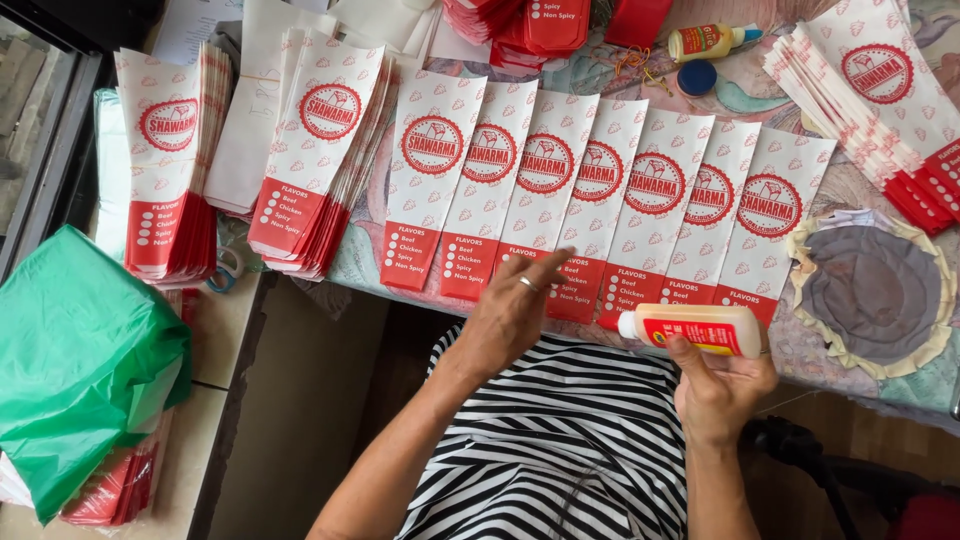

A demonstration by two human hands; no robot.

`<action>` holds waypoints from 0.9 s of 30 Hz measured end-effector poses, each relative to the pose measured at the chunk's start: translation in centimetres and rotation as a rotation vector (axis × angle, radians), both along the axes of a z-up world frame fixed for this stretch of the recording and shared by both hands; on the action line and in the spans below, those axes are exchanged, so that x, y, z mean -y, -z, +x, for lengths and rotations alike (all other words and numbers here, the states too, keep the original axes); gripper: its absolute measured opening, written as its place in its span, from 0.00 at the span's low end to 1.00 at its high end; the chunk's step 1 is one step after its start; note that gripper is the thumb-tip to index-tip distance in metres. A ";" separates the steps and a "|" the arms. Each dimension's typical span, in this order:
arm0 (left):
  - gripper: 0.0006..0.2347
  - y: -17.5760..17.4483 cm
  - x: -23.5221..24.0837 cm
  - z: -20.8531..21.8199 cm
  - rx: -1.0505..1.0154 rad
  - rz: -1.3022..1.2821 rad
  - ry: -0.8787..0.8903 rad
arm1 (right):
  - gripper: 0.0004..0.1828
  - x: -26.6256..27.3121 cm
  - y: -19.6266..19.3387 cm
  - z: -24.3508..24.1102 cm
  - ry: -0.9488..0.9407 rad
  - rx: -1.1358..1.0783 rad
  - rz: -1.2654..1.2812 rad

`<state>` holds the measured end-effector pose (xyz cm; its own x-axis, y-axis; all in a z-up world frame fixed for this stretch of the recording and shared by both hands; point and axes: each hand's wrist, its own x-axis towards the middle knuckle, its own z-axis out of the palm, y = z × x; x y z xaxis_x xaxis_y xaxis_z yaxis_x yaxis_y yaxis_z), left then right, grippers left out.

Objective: Manually assembling and gluing paper shawarma bags by aligning them in rows, applying glue to the edges, and stacking them into bundles.

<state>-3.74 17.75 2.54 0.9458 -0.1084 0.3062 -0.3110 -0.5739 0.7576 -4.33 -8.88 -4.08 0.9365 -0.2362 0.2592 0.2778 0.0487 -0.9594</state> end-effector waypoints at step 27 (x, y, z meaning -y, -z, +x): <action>0.38 -2.5 -5.3 -0.8 -0.179 0.058 0.083 | 0.25 -9.2 -2.5 0.9 -0.283 -0.012 -0.071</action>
<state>-4.58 23.09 5.03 0.9718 -0.2003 0.1249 -0.2220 -0.5960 0.7717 -3.39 0.33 -1.59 0.9656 0.0535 0.2544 0.2515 0.0556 -0.9663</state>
